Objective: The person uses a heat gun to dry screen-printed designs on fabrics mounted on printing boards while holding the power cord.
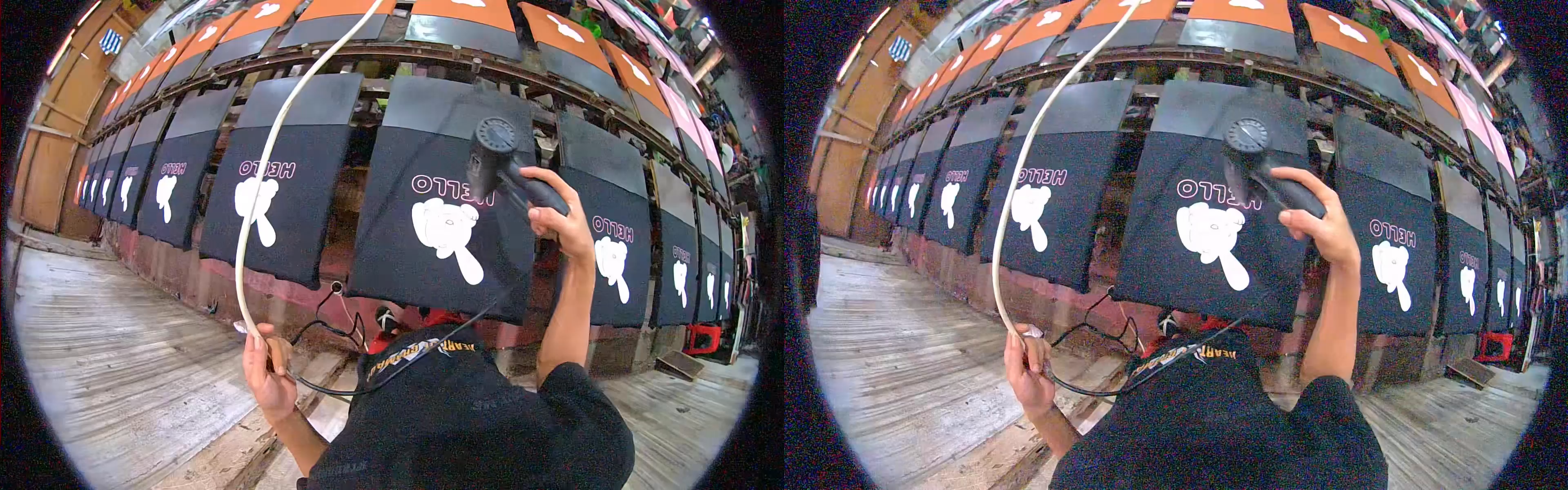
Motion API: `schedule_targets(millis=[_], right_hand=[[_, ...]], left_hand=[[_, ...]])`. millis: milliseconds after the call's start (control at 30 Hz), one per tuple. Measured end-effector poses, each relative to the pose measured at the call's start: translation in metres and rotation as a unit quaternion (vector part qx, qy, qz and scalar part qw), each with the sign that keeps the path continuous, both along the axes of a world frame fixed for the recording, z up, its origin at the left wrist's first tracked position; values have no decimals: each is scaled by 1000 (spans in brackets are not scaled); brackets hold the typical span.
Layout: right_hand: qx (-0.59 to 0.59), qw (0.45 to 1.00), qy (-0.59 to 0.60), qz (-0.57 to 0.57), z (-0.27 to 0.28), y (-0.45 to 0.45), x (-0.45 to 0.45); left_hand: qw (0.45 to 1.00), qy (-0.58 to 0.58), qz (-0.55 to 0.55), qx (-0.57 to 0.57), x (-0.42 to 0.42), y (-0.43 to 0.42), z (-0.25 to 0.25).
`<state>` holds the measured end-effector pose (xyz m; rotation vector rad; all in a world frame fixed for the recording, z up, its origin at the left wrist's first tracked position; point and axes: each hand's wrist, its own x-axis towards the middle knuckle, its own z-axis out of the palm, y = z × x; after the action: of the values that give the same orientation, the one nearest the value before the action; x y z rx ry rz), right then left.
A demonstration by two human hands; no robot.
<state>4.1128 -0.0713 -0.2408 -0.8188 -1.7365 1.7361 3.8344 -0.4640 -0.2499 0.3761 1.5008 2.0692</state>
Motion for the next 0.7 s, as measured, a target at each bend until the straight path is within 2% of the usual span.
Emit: schedule_targets(millis=[167,333,500,633,700], right_hand=[[-7,1000,-9,-27,5,7,29],[32,994,5,-100,0,1,-3],[40,988,101,-108,2,-27,-77],[21,977,195,-78,11,-64,-167],[-2,977,202,-70,18,-87,-216]], left_hand=[[1000,-13,-4,-8,-6,5,0],[998,-47,-10,28,-40,-11,-15],[998,-48,-8,43,-100,-43,-25],[998,-52,10,47,-160,-80,-27],[997,-49,20,54,-186,-97,-25]])
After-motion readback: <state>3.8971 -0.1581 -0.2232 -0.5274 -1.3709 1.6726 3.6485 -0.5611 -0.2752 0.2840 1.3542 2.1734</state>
